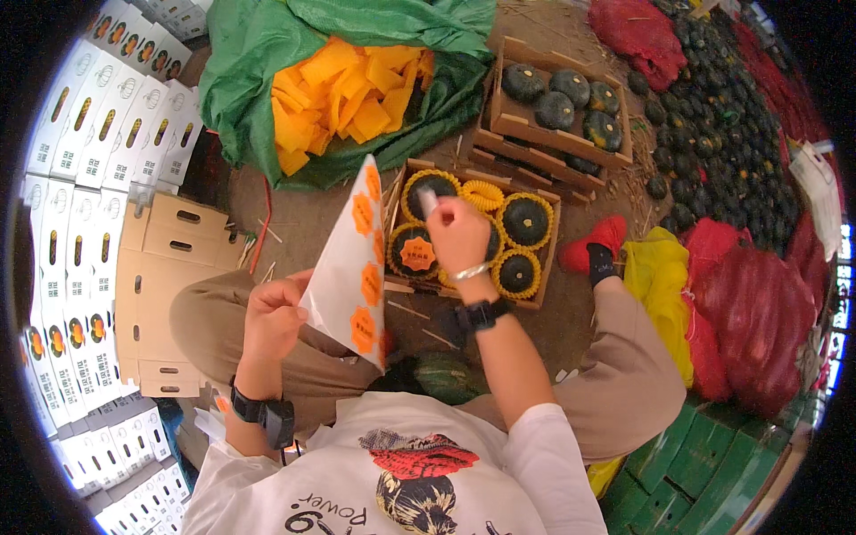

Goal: Pack small green pumpkins into a box with protective yellow netting and labels.

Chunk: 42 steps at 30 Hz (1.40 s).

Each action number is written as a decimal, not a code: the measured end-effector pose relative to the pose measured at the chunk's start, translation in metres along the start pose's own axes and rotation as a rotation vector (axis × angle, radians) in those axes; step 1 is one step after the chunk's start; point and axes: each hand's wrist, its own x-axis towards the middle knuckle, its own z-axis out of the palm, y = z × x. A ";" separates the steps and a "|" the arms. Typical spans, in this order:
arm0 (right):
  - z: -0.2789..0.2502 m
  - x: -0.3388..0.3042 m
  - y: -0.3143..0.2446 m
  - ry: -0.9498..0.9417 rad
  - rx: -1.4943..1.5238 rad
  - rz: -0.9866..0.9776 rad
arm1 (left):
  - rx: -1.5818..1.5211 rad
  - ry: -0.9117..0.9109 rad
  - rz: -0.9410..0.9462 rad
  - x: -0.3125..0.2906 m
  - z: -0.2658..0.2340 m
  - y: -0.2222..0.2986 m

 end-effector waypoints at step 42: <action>-0.041 -0.077 -0.083 -0.301 -0.181 -0.407 | 0.074 0.134 0.150 -0.016 0.065 -0.030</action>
